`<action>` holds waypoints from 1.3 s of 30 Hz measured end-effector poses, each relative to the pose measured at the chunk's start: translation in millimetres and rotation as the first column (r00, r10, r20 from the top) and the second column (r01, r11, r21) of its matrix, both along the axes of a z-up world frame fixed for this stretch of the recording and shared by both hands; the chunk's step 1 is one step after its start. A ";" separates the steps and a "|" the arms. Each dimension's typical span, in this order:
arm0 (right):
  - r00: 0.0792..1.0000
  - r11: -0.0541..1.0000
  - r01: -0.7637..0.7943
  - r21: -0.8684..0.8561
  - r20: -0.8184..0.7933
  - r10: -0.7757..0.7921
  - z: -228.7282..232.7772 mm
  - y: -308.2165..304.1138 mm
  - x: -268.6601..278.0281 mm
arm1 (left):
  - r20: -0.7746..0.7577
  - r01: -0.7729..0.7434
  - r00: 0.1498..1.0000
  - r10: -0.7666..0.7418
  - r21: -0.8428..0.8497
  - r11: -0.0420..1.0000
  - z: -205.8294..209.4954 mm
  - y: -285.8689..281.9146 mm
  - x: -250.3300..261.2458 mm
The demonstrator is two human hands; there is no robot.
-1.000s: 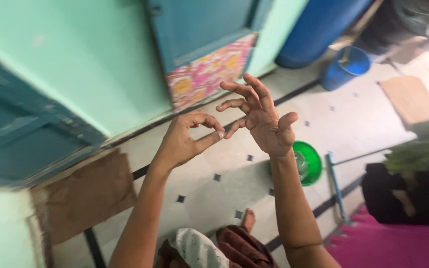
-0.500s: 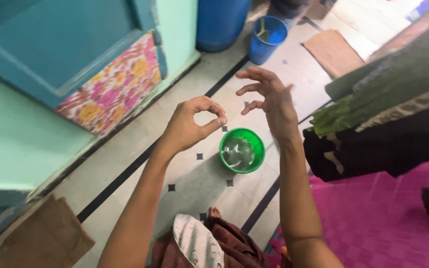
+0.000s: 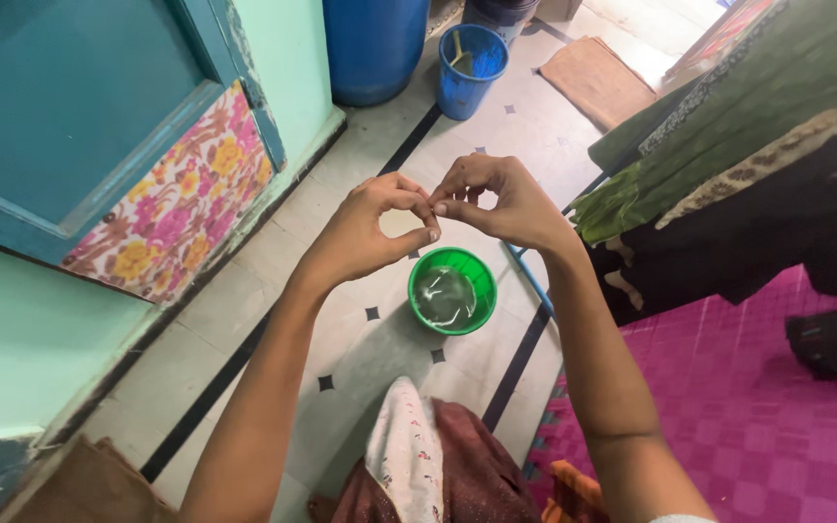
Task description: The person mops the tiled floor using a mop, then carries a bucket of water to another area where they rinse and wring the mop head by hand.
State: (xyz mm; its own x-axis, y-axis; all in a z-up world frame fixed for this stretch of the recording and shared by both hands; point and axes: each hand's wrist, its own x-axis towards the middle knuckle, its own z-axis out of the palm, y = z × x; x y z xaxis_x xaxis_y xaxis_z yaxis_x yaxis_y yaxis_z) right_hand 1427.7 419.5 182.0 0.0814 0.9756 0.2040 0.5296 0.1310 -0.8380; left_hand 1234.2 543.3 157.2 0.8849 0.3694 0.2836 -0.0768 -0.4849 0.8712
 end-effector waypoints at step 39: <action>0.853 0.938 0.337 -0.083 -0.396 -0.342 -46.7 243.6 233.7 | 0.100 0.224 0.971 -0.217 -0.062 0.973 -33.0 324.8 275.5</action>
State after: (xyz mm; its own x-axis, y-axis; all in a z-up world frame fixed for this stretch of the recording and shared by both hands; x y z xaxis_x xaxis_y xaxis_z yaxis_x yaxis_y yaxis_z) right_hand 1661.4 663.0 135.3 0.4797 0.8744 0.0730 0.1609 -0.0059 -0.9870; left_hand 1509.6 868.1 124.2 0.9183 0.1906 0.3470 -0.2559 -0.3829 0.8876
